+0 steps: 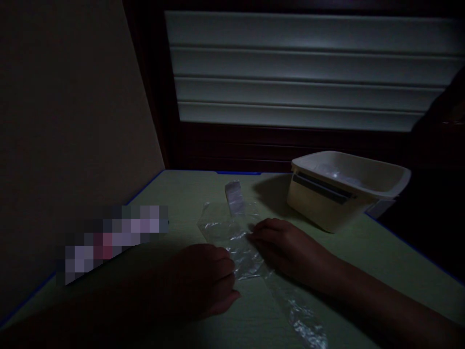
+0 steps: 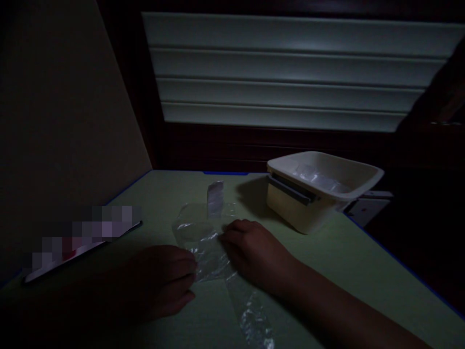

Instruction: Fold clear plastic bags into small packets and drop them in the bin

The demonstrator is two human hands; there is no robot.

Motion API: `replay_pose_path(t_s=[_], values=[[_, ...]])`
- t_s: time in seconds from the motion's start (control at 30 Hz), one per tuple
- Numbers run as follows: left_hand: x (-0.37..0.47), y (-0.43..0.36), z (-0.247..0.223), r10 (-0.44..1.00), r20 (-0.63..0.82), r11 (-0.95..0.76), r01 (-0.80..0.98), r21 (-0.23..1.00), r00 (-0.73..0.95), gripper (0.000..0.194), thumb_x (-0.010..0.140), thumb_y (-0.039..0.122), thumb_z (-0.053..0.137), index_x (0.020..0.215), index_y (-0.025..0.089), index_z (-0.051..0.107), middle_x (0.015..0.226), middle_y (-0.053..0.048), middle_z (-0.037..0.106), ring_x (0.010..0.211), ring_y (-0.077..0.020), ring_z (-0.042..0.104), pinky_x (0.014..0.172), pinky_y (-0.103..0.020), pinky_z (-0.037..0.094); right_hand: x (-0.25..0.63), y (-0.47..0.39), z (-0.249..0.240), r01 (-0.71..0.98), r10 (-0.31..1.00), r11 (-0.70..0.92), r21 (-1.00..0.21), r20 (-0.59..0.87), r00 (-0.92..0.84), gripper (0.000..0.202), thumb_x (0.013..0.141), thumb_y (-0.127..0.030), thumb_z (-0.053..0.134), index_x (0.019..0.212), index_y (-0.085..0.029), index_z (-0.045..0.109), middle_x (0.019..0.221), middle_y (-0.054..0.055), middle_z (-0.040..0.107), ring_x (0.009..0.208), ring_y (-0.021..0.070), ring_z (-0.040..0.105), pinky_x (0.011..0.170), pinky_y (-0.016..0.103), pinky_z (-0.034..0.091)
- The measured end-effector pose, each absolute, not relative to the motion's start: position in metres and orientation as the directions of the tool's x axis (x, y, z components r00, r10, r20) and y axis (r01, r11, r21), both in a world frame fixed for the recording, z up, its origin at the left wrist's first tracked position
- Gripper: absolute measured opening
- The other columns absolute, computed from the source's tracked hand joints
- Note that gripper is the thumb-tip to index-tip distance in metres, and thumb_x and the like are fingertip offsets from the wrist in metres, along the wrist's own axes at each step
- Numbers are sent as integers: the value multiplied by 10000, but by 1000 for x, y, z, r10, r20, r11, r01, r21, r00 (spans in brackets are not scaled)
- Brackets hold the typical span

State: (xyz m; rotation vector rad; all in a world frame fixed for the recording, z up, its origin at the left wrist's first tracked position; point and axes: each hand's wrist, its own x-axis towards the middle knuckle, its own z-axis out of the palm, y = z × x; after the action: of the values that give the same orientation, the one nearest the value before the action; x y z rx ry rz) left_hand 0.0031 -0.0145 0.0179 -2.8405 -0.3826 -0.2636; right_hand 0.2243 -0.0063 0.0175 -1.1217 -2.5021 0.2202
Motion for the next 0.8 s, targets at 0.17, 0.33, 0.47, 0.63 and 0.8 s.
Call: replay_pose_path(t_s=[0.17, 0.33, 0.47, 0.63, 0.8], values=[[1, -14, 15, 290, 200, -917, 332, -221, 936, 157, 853, 273, 499, 780, 151, 565, 724, -15, 589, 659, -166, 527, 591, -302, 404, 234, 0, 19, 781, 850, 526, -335, 241, -469, 214, 887, -218, 423, 854, -154, 625, 778, 55, 553, 656, 131, 545, 613, 258, 436], [2, -14, 18, 408, 266, -866, 463, -189, 873, 228, 837, 297, 510, 672, 151, 566, 653, -21, 560, 609, -162, 497, 551, -291, 382, 235, 1, 22, 748, 851, 521, -411, 187, -490, 180, 864, -179, 451, 804, -156, 619, 725, 37, 562, 631, 132, 538, 589, 252, 405], [3, -15, 19, 472, 295, -823, 535, -191, 831, 250, 827, 294, 520, 626, 151, 558, 625, -27, 546, 584, -158, 465, 527, -278, 360, 230, -4, 25, 705, 838, 529, -472, 162, -520, 136, 826, -153, 497, 796, -157, 630, 734, 34, 591, 641, 131, 550, 593, 245, 405], [4, -16, 20, 497, 325, -800, 570, -188, 805, 198, 817, 247, 520, 650, 145, 553, 655, -32, 553, 616, -171, 481, 546, -292, 385, 226, -12, 23, 641, 821, 538, -548, 169, -546, 116, 808, -140, 525, 848, -166, 631, 784, 33, 618, 688, 132, 575, 622, 233, 432], [5, -17, 19, 413, 213, -886, 445, -131, 885, 128, 818, 240, 545, 744, 139, 568, 735, -32, 584, 676, -159, 521, 588, -276, 422, 223, -13, 24, 625, 809, 565, -538, 210, -550, 126, 812, -122, 515, 833, -157, 634, 780, 41, 608, 688, 133, 573, 623, 232, 441]])
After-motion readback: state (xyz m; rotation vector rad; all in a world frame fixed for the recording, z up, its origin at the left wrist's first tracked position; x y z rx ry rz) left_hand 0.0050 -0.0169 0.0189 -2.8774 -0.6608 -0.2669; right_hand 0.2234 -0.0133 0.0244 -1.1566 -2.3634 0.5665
